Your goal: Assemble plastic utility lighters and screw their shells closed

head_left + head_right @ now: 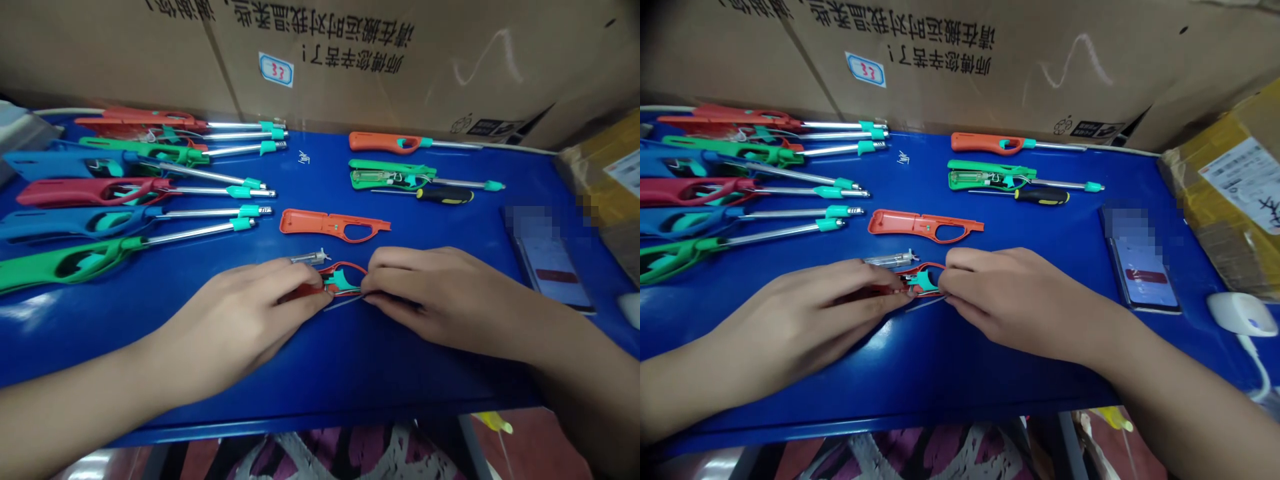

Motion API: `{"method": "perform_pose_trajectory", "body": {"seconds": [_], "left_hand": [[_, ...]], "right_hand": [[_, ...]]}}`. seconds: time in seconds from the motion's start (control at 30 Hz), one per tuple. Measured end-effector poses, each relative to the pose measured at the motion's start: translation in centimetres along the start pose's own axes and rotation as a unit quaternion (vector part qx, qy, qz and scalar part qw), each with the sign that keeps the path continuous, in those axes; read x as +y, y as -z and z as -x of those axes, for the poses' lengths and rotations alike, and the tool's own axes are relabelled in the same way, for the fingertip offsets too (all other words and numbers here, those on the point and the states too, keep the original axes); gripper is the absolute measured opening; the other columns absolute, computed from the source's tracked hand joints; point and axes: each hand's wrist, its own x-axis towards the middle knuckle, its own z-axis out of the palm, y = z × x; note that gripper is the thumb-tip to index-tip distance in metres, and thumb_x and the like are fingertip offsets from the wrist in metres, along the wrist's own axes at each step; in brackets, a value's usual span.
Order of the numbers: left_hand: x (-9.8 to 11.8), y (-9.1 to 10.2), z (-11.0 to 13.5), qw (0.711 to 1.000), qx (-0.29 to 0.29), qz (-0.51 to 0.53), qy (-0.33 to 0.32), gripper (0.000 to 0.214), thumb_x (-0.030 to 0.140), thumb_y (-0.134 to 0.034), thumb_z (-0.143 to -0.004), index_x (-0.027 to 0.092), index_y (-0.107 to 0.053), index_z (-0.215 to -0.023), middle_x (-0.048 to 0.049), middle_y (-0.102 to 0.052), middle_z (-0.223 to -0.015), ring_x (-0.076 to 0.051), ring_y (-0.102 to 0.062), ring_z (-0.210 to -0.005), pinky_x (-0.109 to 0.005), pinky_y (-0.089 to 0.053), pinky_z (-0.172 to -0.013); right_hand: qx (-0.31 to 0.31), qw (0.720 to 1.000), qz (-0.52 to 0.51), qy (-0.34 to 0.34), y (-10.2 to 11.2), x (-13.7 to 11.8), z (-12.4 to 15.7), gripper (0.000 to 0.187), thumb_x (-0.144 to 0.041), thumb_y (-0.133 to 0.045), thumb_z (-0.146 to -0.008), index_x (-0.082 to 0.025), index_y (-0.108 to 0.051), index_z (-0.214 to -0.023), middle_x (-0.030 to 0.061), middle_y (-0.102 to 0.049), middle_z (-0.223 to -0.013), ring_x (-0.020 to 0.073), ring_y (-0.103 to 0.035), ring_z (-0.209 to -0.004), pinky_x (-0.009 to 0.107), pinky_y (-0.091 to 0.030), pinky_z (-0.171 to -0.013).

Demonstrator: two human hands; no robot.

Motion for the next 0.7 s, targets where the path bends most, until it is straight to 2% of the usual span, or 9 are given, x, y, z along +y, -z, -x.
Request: {"method": "perform_pose_trajectory", "body": {"seconds": [0.13,0.23,0.4,0.57,0.7], "left_hand": [[-0.15,0.05,0.05,1.0,-0.009,0.016,0.005,0.025,0.02,-0.051,-0.103,0.019,-0.068,-0.122,-0.0076,-0.07,-0.111,-0.022,-0.07,-0.096,-0.035,-0.061,-0.078],[-0.26,-0.08,0.19,1.0,-0.008,0.027,0.004,0.026,0.019,-0.053,-0.103,0.019,-0.067,-0.124,-0.0071,-0.069,-0.113,-0.021,-0.069,-0.098,-0.034,-0.06,-0.08],[-0.25,-0.48,0.36,0.999,0.002,0.042,0.014,0.024,0.018,-0.055,-0.102,0.019,-0.067,-0.123,-0.0069,-0.068,-0.114,-0.02,-0.069,-0.101,-0.032,-0.061,-0.083],[-0.12,-0.62,0.47,0.999,0.001,0.039,0.028,0.024,0.019,-0.055,-0.101,0.02,-0.067,-0.122,-0.0074,-0.069,-0.115,-0.02,-0.07,-0.1,-0.034,-0.062,-0.085],[-0.07,-0.59,0.44,0.999,-0.003,0.038,0.026,0.026,0.017,-0.052,-0.102,0.019,-0.066,-0.124,-0.0083,-0.069,-0.117,-0.021,-0.07,-0.102,-0.034,-0.062,-0.086]], "right_hand": [[0.013,1.0,0.009,0.009,-0.05,-0.1,-0.04,0.017,-0.028,-0.049,-0.104,-0.023,-0.066,-0.101,0.0011,-0.066,-0.1,0.0141,-0.063,-0.081,0.029,-0.04,-0.068],[0.04,0.998,0.026,0.039,-0.2,-0.21,-0.05,0.02,-0.027,-0.049,-0.104,-0.021,-0.068,-0.104,0.0015,-0.067,-0.099,0.0135,-0.063,-0.078,0.03,-0.038,-0.065],[0.092,0.984,0.117,0.098,-0.65,-0.48,0.03,0.03,-0.029,-0.046,-0.106,-0.019,-0.073,-0.1,-0.0004,-0.07,-0.081,0.0131,-0.061,-0.065,0.033,-0.033,-0.057],[0.082,0.985,0.127,0.088,-0.92,-0.67,0.01,0.031,-0.03,-0.045,-0.107,-0.021,-0.075,-0.104,0.0001,-0.075,-0.082,0.0138,-0.065,-0.068,0.033,-0.033,-0.058],[0.068,0.994,0.069,0.055,-0.9,-0.68,-0.22,0.027,-0.029,-0.049,-0.104,-0.022,-0.075,-0.103,-0.0006,-0.075,-0.082,0.0136,-0.065,-0.067,0.032,-0.034,-0.058]]}}
